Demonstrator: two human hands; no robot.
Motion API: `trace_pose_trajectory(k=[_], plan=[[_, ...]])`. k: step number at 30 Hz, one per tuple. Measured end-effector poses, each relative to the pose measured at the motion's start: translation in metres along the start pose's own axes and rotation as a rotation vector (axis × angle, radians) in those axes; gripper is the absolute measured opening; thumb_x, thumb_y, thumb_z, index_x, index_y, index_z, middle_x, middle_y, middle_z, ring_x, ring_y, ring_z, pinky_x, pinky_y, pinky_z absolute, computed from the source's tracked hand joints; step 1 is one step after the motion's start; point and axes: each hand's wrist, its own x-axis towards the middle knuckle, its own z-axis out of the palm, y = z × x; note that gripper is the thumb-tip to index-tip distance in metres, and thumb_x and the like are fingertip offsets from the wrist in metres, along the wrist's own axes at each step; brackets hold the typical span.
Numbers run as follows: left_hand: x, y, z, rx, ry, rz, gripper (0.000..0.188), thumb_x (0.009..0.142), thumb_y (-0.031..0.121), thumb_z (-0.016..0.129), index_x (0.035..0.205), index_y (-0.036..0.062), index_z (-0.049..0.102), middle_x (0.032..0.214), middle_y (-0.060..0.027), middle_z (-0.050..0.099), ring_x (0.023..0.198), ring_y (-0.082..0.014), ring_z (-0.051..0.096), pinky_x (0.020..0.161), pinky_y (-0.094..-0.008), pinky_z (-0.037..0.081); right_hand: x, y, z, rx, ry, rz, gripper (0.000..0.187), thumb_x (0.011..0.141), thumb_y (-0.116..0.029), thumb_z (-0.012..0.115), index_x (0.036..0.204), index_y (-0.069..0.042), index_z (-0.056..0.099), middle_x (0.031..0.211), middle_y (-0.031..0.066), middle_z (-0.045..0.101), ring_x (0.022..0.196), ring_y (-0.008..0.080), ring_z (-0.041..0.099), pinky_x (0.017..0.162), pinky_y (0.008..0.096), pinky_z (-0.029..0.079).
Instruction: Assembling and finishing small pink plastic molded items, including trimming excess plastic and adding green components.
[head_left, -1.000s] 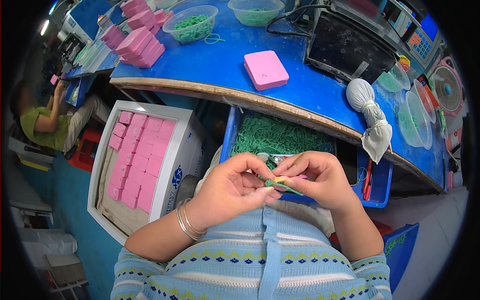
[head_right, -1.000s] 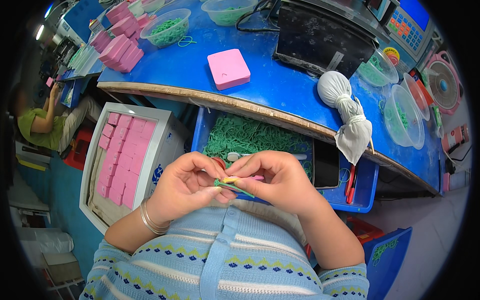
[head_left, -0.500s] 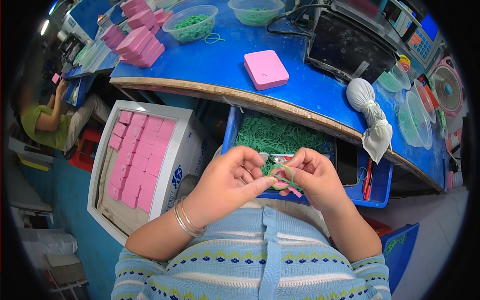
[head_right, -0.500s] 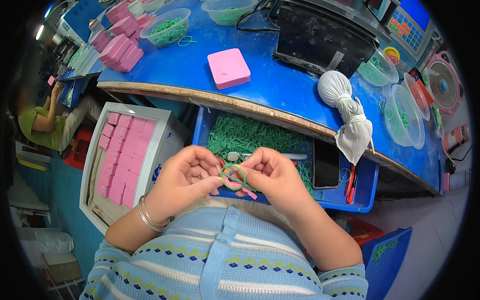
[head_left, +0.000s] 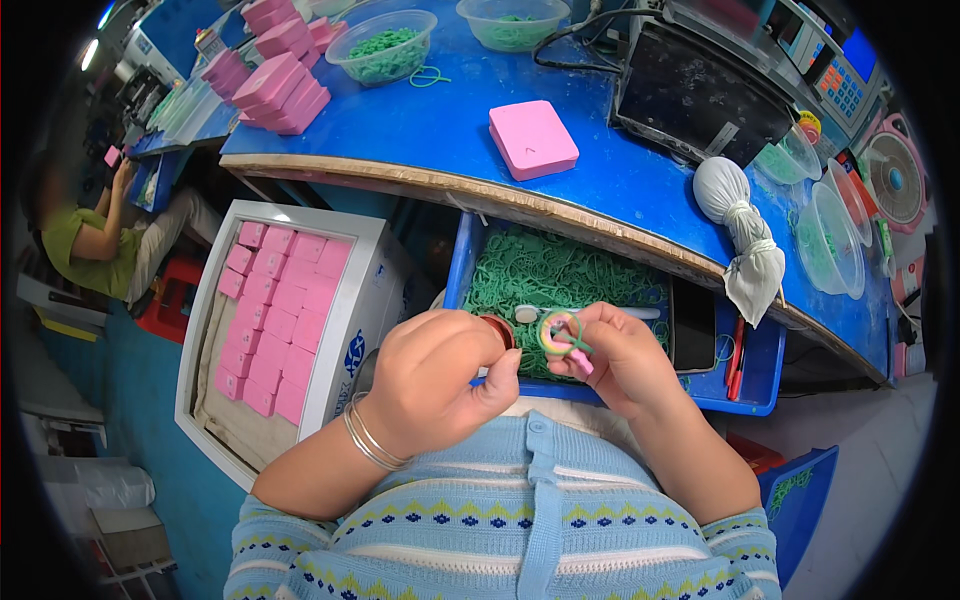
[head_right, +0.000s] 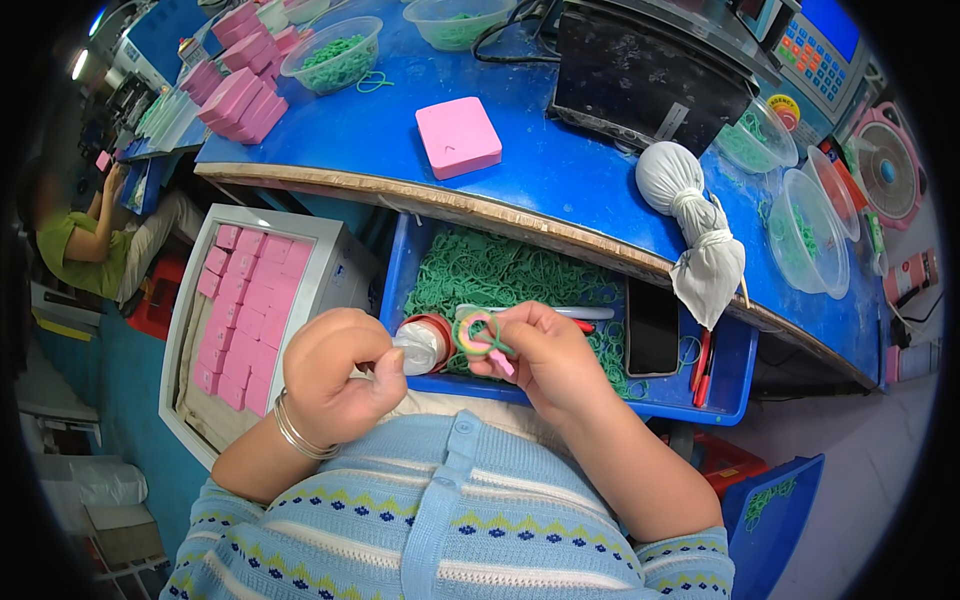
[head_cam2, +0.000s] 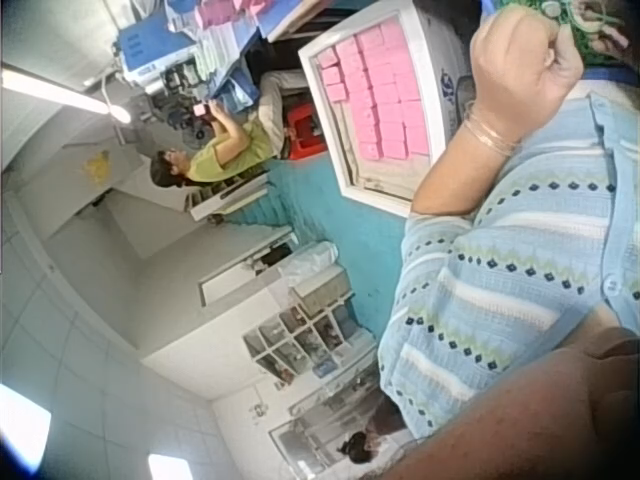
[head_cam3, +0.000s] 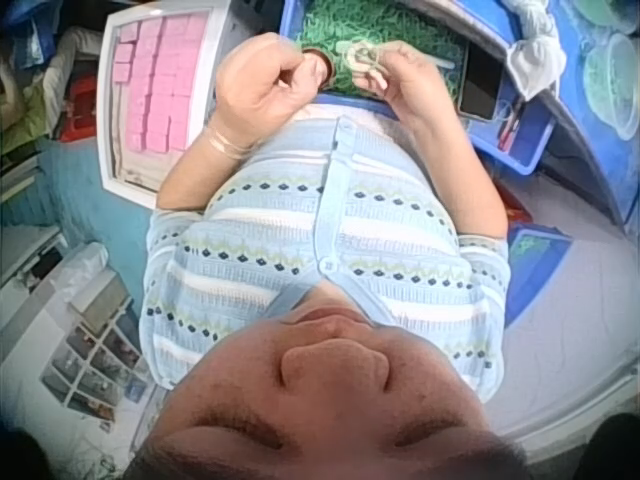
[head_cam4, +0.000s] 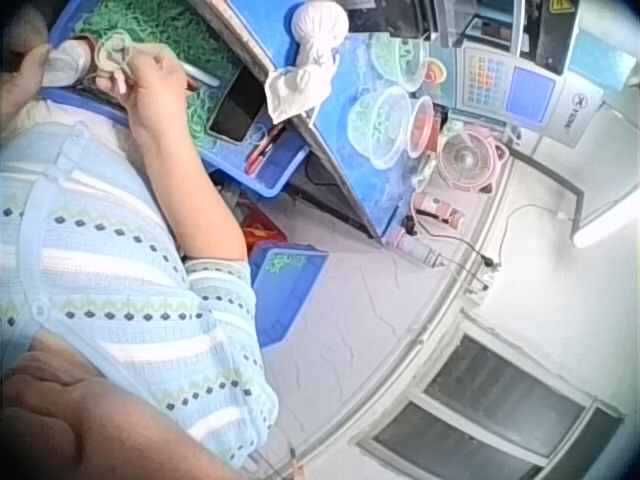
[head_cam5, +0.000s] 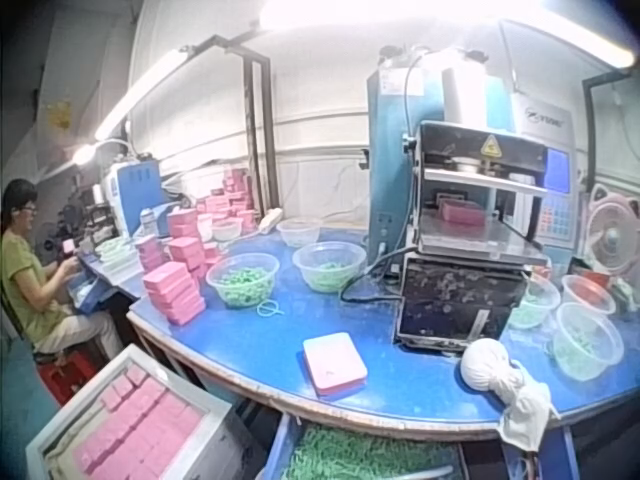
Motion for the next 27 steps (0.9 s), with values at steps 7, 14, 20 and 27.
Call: trace_pose_trajectory(k=[7, 14, 20, 27], plan=[[-0.002, -0.005, 0.009, -0.244, -0.266, -0.587, 0.011, 0.079, 0.007, 0.062, 0.073, 0.0012, 0.054, 0.062, -0.0054, 0.049, 0.056, -0.0102, 0.047, 0.049, -0.0222, 0.037, -0.004, 0.000, 0.001, 0.043, -0.064, -0.052, 0.016, 0.084, -0.008, 0.056, 0.092, 0.003, 0.048, 0.089, 0.0145, 0.060, 0.073, 0.0184, 0.061, 0.069, 0.0309, 0.053], [-0.007, -0.004, 0.013, 0.132, -0.258, -0.171, 0.016, 0.083, 0.008, 0.057, 0.070, 0.0009, 0.053, 0.061, -0.0055, 0.049, 0.054, -0.0140, 0.048, 0.048, -0.0285, 0.037, -0.004, 0.004, 0.008, -0.138, -0.014, -0.189, 0.014, 0.086, -0.005, 0.054, 0.096, 0.002, 0.048, 0.094, 0.0145, 0.061, 0.081, 0.0169, 0.062, 0.071, 0.0281, 0.053], [0.004, 0.010, -0.003, -0.139, -0.080, -0.365, 0.021, 0.082, 0.008, 0.058, 0.064, 0.0016, 0.049, 0.055, -0.0067, 0.046, 0.047, -0.0163, 0.042, 0.045, -0.0289, 0.033, 0.001, -0.001, 0.003, 0.049, 0.114, -0.238, 0.012, 0.084, -0.007, 0.046, 0.091, 0.001, 0.050, 0.075, 0.0083, 0.056, 0.065, 0.0159, 0.055, 0.059, 0.0300, 0.047], [-0.004, 0.003, -0.003, -0.406, -0.210, -0.651, 0.018, 0.087, 0.010, 0.053, 0.072, 0.0012, 0.053, 0.067, -0.0010, 0.053, 0.058, -0.0036, 0.048, 0.051, -0.0190, 0.038, -0.032, -0.014, 0.022, -0.625, -0.197, -0.348, 0.015, 0.088, -0.008, 0.046, 0.084, 0.002, 0.056, 0.059, 0.0003, 0.048, 0.041, 0.0051, 0.045, 0.040, 0.0192, 0.036]])
